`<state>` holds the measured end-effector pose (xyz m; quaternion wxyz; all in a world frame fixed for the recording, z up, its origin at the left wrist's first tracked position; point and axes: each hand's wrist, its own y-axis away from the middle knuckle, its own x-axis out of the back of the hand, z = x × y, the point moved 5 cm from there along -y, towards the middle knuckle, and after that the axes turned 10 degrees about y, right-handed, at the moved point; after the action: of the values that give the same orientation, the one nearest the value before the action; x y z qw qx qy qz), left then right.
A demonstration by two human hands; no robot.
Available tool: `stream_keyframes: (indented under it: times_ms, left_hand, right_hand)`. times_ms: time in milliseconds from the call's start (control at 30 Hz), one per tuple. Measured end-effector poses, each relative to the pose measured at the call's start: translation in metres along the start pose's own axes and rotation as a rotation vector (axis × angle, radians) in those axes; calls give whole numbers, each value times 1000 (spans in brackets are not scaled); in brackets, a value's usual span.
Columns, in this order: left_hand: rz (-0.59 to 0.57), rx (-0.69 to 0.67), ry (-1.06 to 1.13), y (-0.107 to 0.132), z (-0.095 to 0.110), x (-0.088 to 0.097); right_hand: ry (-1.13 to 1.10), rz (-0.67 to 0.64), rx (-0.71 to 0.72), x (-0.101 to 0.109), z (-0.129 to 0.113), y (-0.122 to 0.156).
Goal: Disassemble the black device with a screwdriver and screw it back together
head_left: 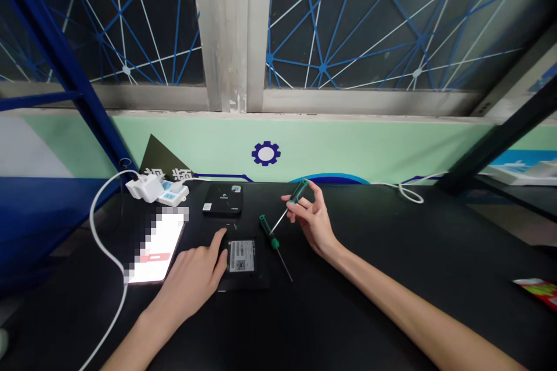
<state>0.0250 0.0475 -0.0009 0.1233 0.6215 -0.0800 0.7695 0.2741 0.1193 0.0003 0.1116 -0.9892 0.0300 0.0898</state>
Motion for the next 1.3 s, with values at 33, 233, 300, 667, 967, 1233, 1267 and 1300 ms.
stream_keyframes:
  times_ms: [33,233,300,667,967,1233,1267,1300]
  left_hand:
    - [4,-2,6,0,-1,0]
    - [13,33,30,2,-2,2]
    - [7,48,37,2,-3,2]
    - [0,49,30,1,-2,2]
    - [-4,48,60,1,-2,3]
    - [20,33,96,4,-5,0]
    - [28,30,97,4,-6,0]
    - [40,28,94,3,-7,0]
  right_hand:
    - [-5,9,9,0,0,0]
    - [3,-41,-61,-6,13,3]
    - [10,-62,-64,-9,15,5]
    - [194,-240,-20,-21,15,13]
    - [281,-230,0,-21,16,12]
    - [183,-168,-47,-16,18,11]
    - [169,-167,-50,-16,18,11]
    - [155,-168,-53,-16,17,11]
